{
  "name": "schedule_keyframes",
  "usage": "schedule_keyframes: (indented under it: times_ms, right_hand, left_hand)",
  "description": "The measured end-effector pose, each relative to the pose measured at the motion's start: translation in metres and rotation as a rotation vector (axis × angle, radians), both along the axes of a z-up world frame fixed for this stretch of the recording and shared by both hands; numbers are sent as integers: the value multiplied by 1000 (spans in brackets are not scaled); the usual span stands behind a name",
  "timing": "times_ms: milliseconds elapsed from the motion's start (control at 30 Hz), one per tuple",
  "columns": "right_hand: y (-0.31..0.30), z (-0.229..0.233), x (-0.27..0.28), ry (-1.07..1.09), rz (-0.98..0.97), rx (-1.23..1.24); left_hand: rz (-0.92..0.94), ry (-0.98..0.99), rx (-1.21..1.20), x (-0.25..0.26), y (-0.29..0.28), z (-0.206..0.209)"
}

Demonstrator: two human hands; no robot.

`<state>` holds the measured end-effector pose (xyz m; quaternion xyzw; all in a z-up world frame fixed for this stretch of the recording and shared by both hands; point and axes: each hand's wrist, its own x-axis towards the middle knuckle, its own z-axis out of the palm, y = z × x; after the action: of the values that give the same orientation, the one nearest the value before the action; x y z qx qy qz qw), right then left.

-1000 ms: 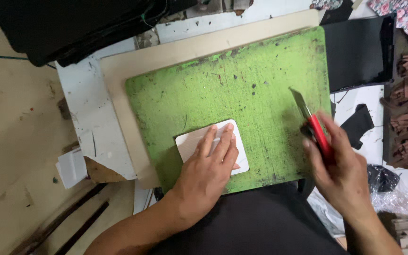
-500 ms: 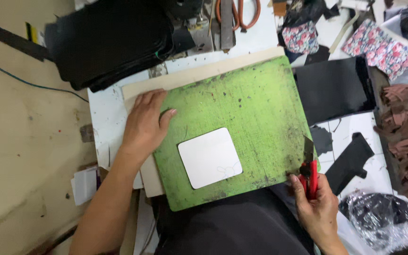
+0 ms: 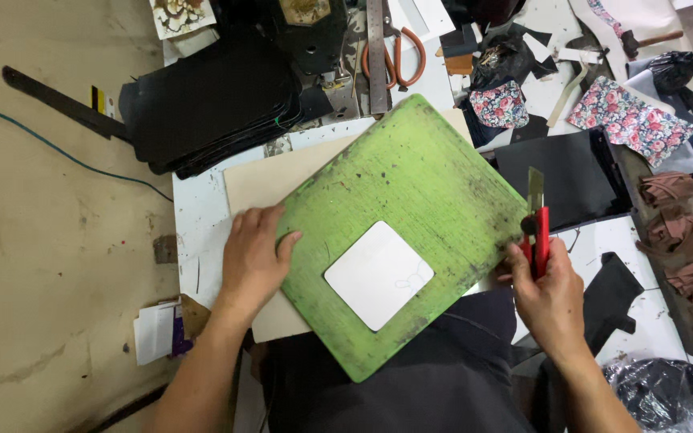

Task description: The person uses a metal ruler and a red utility knife to cut a black material placed on a green cutting mat. They repeatedly align the ruler and make straight cuts along the edges of a white template, then trim the corners by hand.

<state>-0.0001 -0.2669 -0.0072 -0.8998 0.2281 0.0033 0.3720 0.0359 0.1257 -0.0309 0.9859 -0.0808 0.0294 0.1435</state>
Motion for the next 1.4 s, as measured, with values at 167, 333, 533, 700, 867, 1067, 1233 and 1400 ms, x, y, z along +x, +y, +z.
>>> schedule_keyframes:
  times_ms: [167, 333, 533, 700, 867, 1067, 1233, 1400]
  right_hand:
    - [-6, -9, 17, -65, 15, 14]
    - [-10, -19, 38, -135, 3, 32]
    - [-9, -24, 68, -112, 111, 76]
    - [-4, -29, 92, -150, 223, 120]
    - [3, -18, 101, -167, 291, 162]
    - [-5, -19, 81, -138, 295, 162]
    - [-2, 3, 34, -87, 277, 142]
    - [-12, -9, -13, 17, 345, 99]
  left_hand:
    - [57, 16, 14, -20, -5, 6]
    - [99, 28, 25, -37, -10, 10]
    - [160, -70, 9, -73, -15, 5]
    - [292, 46, 45, -115, -5, -39]
    - [352, 26, 131, -143, -8, -48]
    - [68, -20, 167, -85, -76, 41]
    - [-210, 0, -75, -50, -126, 52]
    - [-448, -102, -11, -33, -154, 32]
